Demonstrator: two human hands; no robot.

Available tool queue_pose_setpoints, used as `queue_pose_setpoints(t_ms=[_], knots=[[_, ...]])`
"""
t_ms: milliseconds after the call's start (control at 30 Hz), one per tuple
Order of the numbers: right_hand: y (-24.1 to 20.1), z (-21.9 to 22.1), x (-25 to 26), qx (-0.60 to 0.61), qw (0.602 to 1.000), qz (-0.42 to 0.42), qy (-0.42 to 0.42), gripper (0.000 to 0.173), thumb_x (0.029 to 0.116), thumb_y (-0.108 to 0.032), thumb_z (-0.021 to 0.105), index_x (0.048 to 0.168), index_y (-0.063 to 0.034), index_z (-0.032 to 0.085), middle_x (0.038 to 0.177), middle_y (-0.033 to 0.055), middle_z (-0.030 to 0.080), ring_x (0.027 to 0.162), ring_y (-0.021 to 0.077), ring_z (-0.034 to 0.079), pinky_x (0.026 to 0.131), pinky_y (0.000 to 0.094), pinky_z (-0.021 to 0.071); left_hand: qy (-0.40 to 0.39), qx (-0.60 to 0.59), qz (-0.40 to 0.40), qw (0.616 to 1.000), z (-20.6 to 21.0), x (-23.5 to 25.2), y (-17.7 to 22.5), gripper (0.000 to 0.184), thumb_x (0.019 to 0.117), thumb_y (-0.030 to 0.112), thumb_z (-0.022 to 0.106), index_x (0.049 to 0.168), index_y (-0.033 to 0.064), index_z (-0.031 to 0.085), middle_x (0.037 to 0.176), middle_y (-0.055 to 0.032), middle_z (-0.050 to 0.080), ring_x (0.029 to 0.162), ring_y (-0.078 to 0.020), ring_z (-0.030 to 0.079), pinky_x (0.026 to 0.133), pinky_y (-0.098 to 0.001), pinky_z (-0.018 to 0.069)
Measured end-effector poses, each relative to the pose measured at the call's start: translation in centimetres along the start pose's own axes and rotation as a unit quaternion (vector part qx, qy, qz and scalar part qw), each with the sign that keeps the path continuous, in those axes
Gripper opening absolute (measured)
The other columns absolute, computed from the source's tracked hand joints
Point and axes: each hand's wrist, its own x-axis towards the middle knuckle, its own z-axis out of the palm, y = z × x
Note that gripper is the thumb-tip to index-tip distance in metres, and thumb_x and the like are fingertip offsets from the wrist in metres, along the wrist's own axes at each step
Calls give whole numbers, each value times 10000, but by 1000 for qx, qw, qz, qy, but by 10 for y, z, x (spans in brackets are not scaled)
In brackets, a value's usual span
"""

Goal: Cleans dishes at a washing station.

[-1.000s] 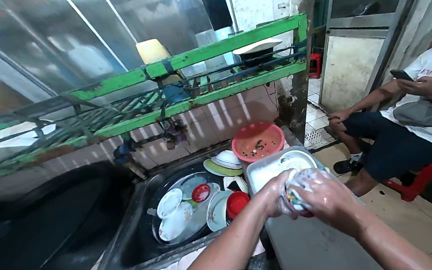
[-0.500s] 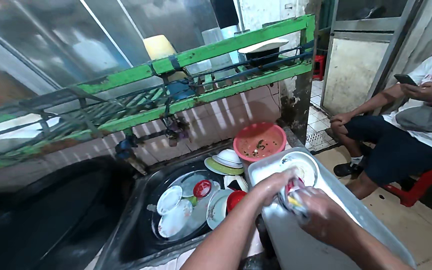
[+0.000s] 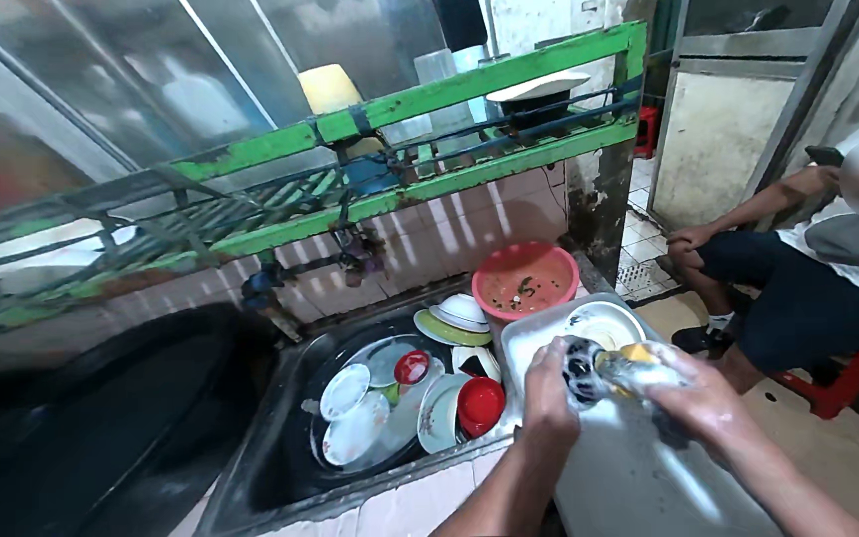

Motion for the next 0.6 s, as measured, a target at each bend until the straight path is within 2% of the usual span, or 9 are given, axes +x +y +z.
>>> queue_pose_setpoints(t_ms=[67, 133, 233, 300, 333, 400, 467, 533, 600], knots=[[-1, 11, 7, -64, 997, -30, 16, 445, 888, -135, 719, 1305, 5, 653, 1244, 217, 669, 1170, 323, 634, 1026, 535, 484, -12, 55, 13, 998, 6, -10, -6, 371, 1117, 252, 412, 1281, -27, 593, 1188, -179, 643, 1066, -220, 634, 937, -399, 532], [3, 20, 9, -72, 996, -49, 11, 457, 902, -143, 711, 1318, 30, 635, 1262, 245, 654, 1194, 350, 620, 1050, 536, 468, -1, 54, 13, 998, 6, -8, -6, 363, 1119, 240, 407, 1261, -34, 598, 1160, -178, 646, 1040, -215, 636, 914, -390, 536], [9, 27, 1, -94, 987, -131, -12, 431, 880, -220, 725, 1237, 19, 688, 1186, 199, 702, 1105, 285, 678, 997, 469, 528, 25, -3, 3, 1000, -3, 7, 7, 343, 1111, 243, 430, 1264, -16, 594, 1082, -169, 659, 952, -234, 658, 835, -417, 564], [7, 19, 6, -93, 991, -99, -19, 433, 878, -233, 751, 1241, -4, 691, 1181, 187, 702, 1101, 280, 673, 991, 488, 527, 13, -32, -11, 999, -8, 12, 12, 348, 1105, 253, 448, 1305, 0, 580, 1118, -172, 658, 988, -247, 658, 858, -435, 562], [4, 15, 11, -92, 993, -80, -9, 421, 880, -195, 764, 1246, -1, 688, 1184, 200, 699, 1112, 305, 667, 998, 521, 515, 0, -32, -17, 999, -8, 12, 12, 347, 1105, 260, 448, 1303, 6, 578, 1121, -169, 659, 995, -242, 661, 862, -432, 565], [-4, 15, 18, -108, 990, -89, 22, 384, 886, -155, 772, 1223, 14, 696, 1165, 217, 699, 1101, 343, 663, 988, 564, 503, -22, -3, -11, 1000, -5, 8, 13, 341, 1108, 260, 438, 1284, 7, 585, 1114, -162, 658, 997, -224, 658, 865, -408, 562], [-1, 28, 14, -143, 970, -192, 30, 332, 900, -166, 723, 1172, 25, 713, 1139, 212, 705, 1075, 355, 679, 951, 561, 538, -12, 31, 7, 999, -7, 8, 15, 341, 1105, 261, 446, 1269, 7, 603, 1127, -160, 656, 1014, -216, 649, 879, -401, 552], [10, 45, 12, -164, 929, -327, 50, 294, 892, -200, 655, 1118, -35, 742, 1074, 150, 733, 1024, 305, 709, 885, 495, 589, 5, 56, 33, 998, -16, 15, 21, 362, 1100, 260, 464, 1311, 1, 603, 1214, -173, 645, 1091, -232, 628, 939, -427, 527], [19, 50, 15, -183, 918, -351, 8, 286, 915, -213, 646, 1122, -46, 749, 1082, 142, 742, 1051, 299, 712, 915, 479, 589, -1, 104, 98, 990, -38, 22, 24, 380, 1097, 282, 459, 1308, 8, 615, 1216, -159, 661, 1096, -218, 640, 955, -427, 533]])
